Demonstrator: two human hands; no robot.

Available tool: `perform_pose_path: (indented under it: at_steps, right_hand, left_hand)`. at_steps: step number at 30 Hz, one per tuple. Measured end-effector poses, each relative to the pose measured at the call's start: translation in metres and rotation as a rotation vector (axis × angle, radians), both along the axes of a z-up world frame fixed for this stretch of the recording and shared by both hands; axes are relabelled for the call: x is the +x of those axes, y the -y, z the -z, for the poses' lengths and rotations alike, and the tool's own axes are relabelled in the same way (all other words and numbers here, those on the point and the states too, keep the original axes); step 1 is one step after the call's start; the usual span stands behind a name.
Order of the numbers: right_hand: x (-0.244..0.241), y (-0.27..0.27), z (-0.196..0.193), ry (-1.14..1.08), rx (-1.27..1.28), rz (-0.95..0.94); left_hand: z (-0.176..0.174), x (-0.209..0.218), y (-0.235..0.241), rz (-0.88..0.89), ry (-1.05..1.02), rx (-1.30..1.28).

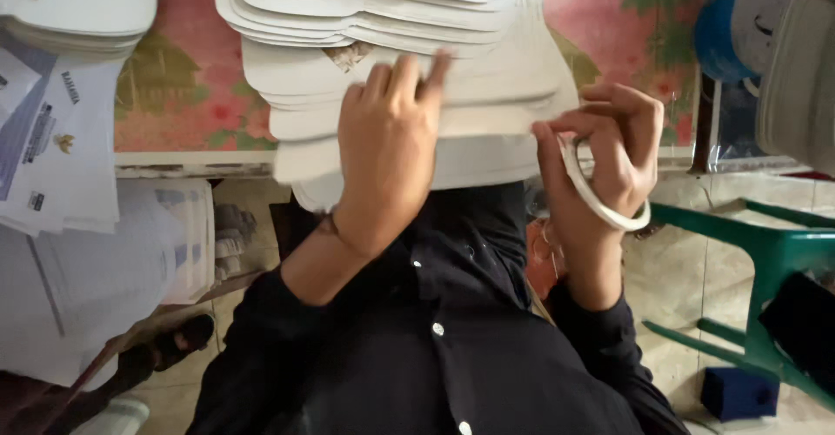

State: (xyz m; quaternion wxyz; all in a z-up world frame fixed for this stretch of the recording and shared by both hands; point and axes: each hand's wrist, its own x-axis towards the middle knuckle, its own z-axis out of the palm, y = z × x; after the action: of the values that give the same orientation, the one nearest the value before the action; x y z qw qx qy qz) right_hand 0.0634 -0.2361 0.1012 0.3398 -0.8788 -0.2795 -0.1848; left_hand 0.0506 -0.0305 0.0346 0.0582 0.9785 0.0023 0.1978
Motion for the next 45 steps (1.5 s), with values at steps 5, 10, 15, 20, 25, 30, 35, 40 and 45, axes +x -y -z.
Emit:
perform_pose_path:
  at_steps: [5, 10, 15, 20, 25, 30, 35, 40, 45]
  right_hand:
    - [0.016, 0.001, 0.034, 0.034, 0.016, -0.003]
    - [0.024, 0.016, 0.070, -0.181, -0.068, -0.043]
    - [0.019, 0.019, 0.077, -0.133, -0.068, -0.040]
    - [0.014, 0.023, 0.102, 0.008, -0.093, -0.068]
    - [-0.016, 0.014, 0.090, 0.074, -0.037, 0.002]
    - [-0.025, -0.007, 0.077, -0.212, 0.128, -0.017]
    - [-0.027, -0.026, 0.085, -0.349, 0.062, -0.120]
    - [-0.026, -0.036, 0.101, -0.332, -0.010, -0.113]
    - [-0.025, -0.030, 0.095, -0.136, -0.156, -0.120]
  left_hand:
    - [0.030, 0.007, -0.004, -0.073, 0.407, 0.138]
    - [0.065, -0.022, 0.020, 0.156, 0.178, -0.291]
    - [0.042, -0.043, 0.046, 0.287, -0.148, -0.278]
    - [0.036, -0.033, 0.066, 0.292, 0.120, -0.158]
    - [0.050, -0.022, 0.068, 0.321, 0.239, -0.159]
    - [0.032, -0.036, 0.018, 0.173, -0.009, -0.771]
    - [0.058, -0.050, -0.032, 0.022, -0.048, -0.459]
    - [0.045, -0.062, -0.031, 0.036, -0.179, -0.641]
    - [0.040, -0.059, -0.023, -0.041, -0.287, -0.646]
